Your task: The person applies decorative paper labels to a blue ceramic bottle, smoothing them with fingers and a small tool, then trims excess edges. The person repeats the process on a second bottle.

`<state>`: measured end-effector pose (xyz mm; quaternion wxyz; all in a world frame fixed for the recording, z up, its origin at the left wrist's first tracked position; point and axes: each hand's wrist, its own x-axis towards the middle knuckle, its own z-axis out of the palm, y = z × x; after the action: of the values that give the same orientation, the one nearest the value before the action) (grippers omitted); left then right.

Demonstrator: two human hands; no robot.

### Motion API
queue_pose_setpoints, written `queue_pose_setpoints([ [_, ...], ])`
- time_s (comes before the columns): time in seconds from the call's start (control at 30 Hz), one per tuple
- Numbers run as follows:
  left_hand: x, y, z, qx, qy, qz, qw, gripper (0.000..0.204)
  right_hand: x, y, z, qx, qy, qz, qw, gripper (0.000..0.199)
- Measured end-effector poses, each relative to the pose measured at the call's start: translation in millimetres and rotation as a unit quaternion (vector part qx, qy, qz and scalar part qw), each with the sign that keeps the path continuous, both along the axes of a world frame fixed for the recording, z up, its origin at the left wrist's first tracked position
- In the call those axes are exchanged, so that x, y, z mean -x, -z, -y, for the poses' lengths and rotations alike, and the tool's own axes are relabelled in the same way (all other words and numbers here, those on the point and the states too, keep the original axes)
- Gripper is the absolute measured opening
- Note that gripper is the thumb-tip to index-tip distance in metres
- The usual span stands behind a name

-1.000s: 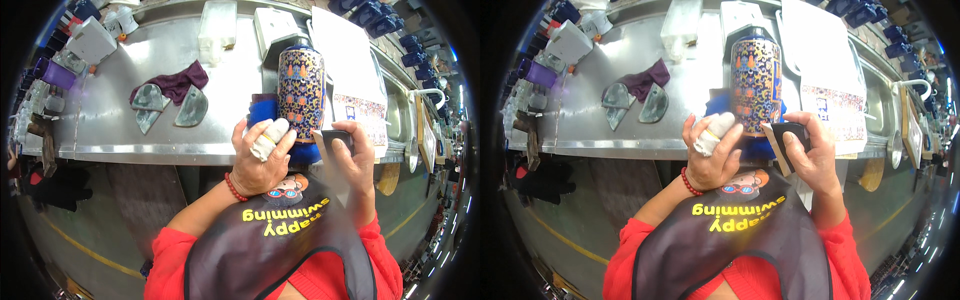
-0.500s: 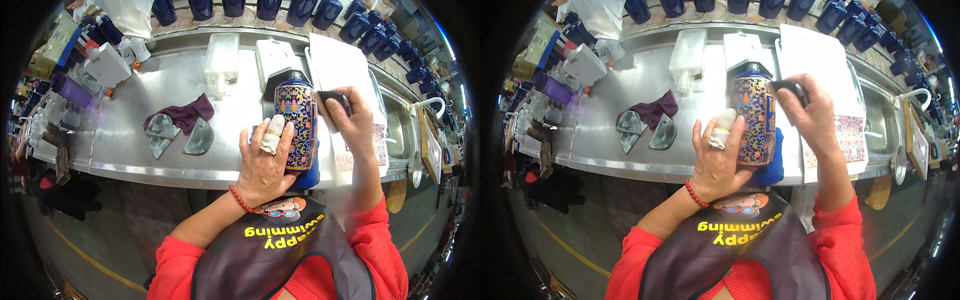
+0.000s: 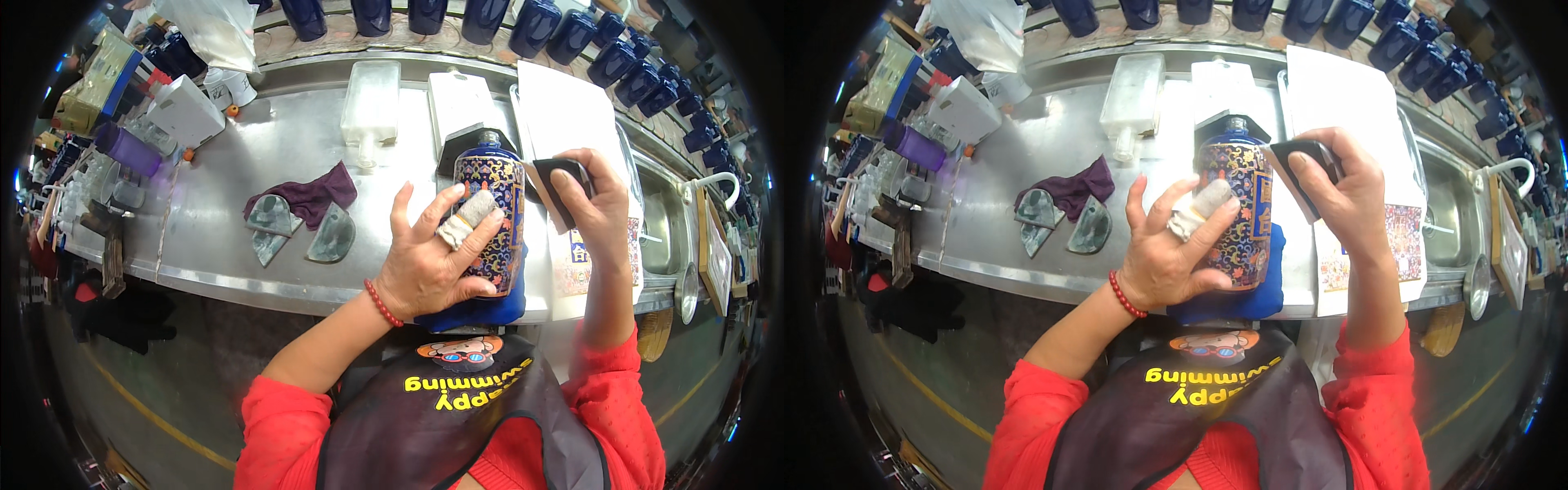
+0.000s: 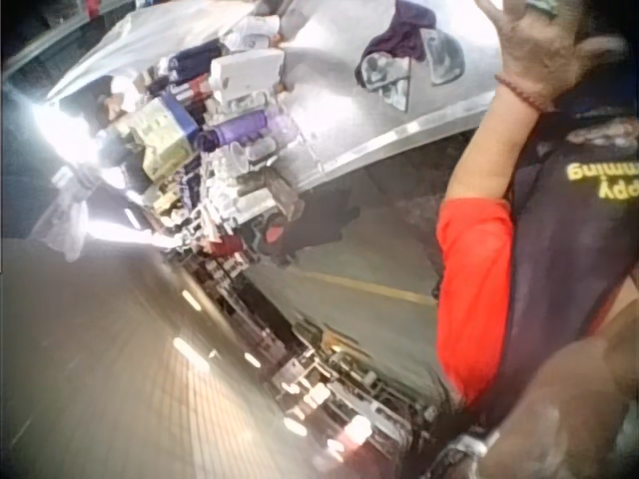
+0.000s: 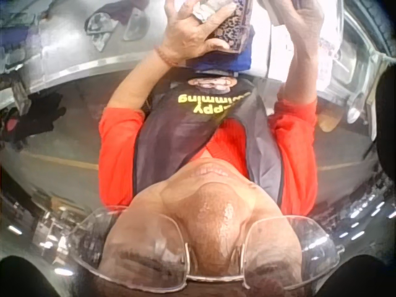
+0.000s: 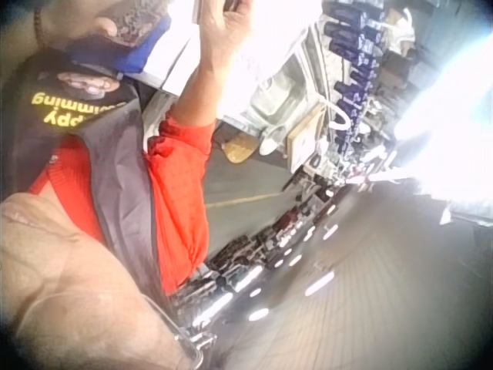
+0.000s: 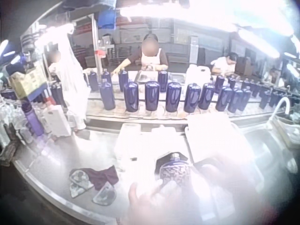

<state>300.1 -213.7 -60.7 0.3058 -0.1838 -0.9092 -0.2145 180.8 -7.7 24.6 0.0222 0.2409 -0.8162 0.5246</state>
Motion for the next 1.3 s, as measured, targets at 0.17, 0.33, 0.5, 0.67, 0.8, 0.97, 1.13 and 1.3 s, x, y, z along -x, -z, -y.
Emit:
queue_pose_setpoints([
  [0.17,19,0,11,-0.005,-0.025,-0.005,1.0,0.075,-11,18,-11,-0.004,-0.01,0.008,1.0,0.015],
  [0.33,14,-1,10,-0.005,-0.031,-0.016,0.999,0.076,-13,20,-16,0.007,-0.026,0.05,0.998,0.015],
  [0.5,21,-1,9,0.0,-0.046,-0.007,0.999,0.076,-9,21,-14,0.007,-0.029,0.07,0.997,0.019],
  [0.67,31,-5,10,0.014,-0.056,-0.003,0.998,0.076,-8,31,-12,0.07,-0.003,0.027,0.997,0.018],
  [0.8,37,-8,14,0.007,-0.045,0.016,0.999,0.077,-12,34,-14,0.051,0.02,0.031,0.998,0.023],
  [0.97,37,-8,15,0.001,-0.051,0.019,0.999,0.078,-13,46,-10,-0.097,-0.047,-0.215,0.971,0.056],
  [1.13,40,-8,14,-0.001,-0.047,0.027,0.999,0.077,-16,62,-6,-0.162,-0.07,-0.253,0.951,0.068],
  [1.3,44,-8,14,0.004,-0.046,0.03,0.998,0.077,-15,64,-6,-0.16,-0.066,-0.231,0.957,0.069],
])
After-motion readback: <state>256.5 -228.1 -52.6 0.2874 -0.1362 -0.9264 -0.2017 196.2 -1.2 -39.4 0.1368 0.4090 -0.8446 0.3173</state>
